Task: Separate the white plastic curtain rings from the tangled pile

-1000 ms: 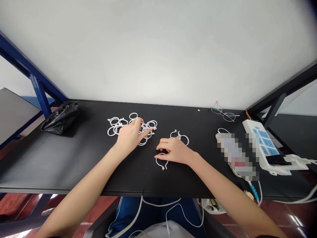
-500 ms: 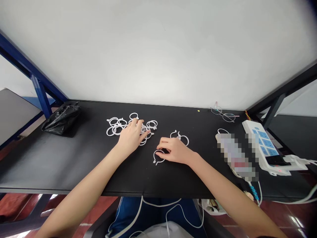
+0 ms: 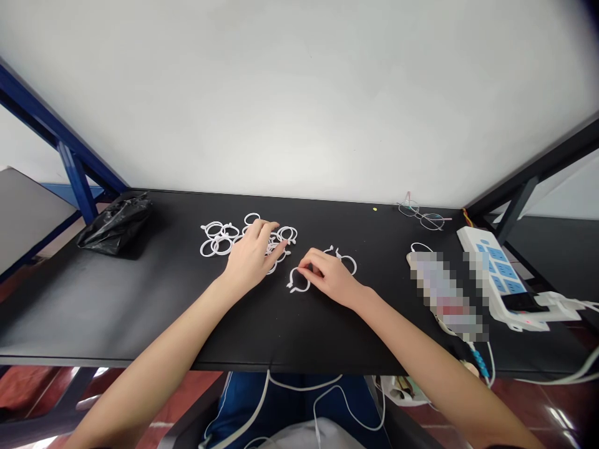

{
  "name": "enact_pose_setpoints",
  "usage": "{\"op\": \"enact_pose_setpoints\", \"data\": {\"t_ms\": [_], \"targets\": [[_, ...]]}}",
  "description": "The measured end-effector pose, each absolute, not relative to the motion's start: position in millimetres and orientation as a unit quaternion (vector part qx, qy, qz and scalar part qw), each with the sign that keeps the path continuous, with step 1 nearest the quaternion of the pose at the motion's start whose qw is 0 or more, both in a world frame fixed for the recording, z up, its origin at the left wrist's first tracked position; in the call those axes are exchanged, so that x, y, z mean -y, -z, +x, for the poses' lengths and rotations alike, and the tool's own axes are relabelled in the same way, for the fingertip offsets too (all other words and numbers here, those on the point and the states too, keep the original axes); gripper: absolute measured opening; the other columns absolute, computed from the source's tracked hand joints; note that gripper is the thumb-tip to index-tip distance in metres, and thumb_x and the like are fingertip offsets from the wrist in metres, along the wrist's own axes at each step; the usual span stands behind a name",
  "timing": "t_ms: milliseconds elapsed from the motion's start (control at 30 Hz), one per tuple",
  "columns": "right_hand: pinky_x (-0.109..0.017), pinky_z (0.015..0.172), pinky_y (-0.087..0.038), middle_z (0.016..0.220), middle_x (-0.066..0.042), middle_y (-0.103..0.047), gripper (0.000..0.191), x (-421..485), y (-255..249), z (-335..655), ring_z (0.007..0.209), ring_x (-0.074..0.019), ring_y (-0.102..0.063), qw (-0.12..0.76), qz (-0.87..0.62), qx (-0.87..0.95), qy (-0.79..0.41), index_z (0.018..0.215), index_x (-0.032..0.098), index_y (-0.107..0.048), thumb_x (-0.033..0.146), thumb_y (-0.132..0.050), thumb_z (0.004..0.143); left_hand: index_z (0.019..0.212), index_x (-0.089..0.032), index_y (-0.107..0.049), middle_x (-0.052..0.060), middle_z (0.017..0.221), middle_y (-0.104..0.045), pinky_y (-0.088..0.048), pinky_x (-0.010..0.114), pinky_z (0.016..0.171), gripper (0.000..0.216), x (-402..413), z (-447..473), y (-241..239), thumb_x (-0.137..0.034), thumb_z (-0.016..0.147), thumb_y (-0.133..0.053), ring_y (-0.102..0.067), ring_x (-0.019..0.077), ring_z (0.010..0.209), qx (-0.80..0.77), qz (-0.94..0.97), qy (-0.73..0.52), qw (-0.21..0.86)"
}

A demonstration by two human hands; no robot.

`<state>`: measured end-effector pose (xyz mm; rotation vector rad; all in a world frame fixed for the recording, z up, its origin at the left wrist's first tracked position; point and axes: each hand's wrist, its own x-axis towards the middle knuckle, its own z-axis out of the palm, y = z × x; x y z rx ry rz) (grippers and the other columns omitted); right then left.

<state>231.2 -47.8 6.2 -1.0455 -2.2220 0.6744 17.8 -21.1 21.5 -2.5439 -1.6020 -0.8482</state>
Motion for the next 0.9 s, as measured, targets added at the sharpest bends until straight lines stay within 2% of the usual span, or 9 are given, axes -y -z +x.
{"op": "enact_pose_setpoints", "data": {"t_ms": [167,267,400,667,900], "targets": [[-0.023,0.051,-0.043,0.069,0.002,-0.059,0.02,47.9,-6.1,226.5,0.051,-0.0092,-0.05,0.381,-0.434,0.723,-0.378,0.087,0.02,-0.056,0.039,-0.054,0.093,0.122,-0.015,-0.047,0.01,0.109,-0.06,-0.048,0.023,0.061,0.028,27.5,19.2,-23.0,-0.027,0.099,-0.037,-0.06,0.0157,0.086,0.38,-0.849,0.364,-0.048],[-0.024,0.051,-0.046,0.074,0.0,-0.064,0.023,47.4,-4.3,223.6,0.051,-0.0094,-0.053,0.421,-0.428,0.661,-0.451,0.089,0.02,-0.057,0.043,-0.059,0.09,0.124,-0.014,-0.047,0.013,0.114,-0.059,-0.052,0.027,0.068,0.034,30.9,20.5,-22.7,-0.035,0.098,-0.038,-0.062,0.0189,0.091,0.31,-0.883,0.346,-0.068],[-0.025,0.051,-0.049,0.079,-0.002,-0.066,0.024,46.4,-1.0,223.0,0.052,-0.0097,-0.055,0.449,-0.419,0.621,-0.486,0.09,0.02,-0.06,0.044,-0.063,0.085,0.122,-0.015,-0.048,0.015,0.117,-0.059,-0.055,0.033,0.077,0.047,32.5,26.4,-18.2,-0.05,0.091,-0.052,-0.061,0.0246,0.104,0.275,-0.907,0.311,-0.067],[-0.026,0.051,-0.051,0.076,-0.001,-0.067,0.022,46.4,-4.1,223.9,0.051,-0.0105,-0.058,0.45,-0.424,0.628,-0.473,0.091,0.02,-0.062,0.042,-0.062,0.086,0.127,-0.017,-0.045,0.013,0.115,-0.059,-0.058,0.032,0.076,0.039,34.9,34.4,-14.5,-0.039,0.095,-0.051,-0.063,0.0227,0.102,0.271,-0.906,0.32,-0.052],[-0.026,0.053,-0.051,0.065,0.002,-0.063,0.014,48.9,-6.5,226.8,0.052,-0.0124,-0.062,0.493,-0.437,0.667,-0.346,0.091,0.02,-0.061,0.033,-0.058,0.09,0.136,-0.018,-0.036,0.015,0.117,-0.056,-0.058,0.037,0.076,0.041,35.9,34.0,-18.6,-0.031,0.098,-0.046,-0.061,0.0243,0.101,0.281,-0.909,0.302,-0.055]]}}
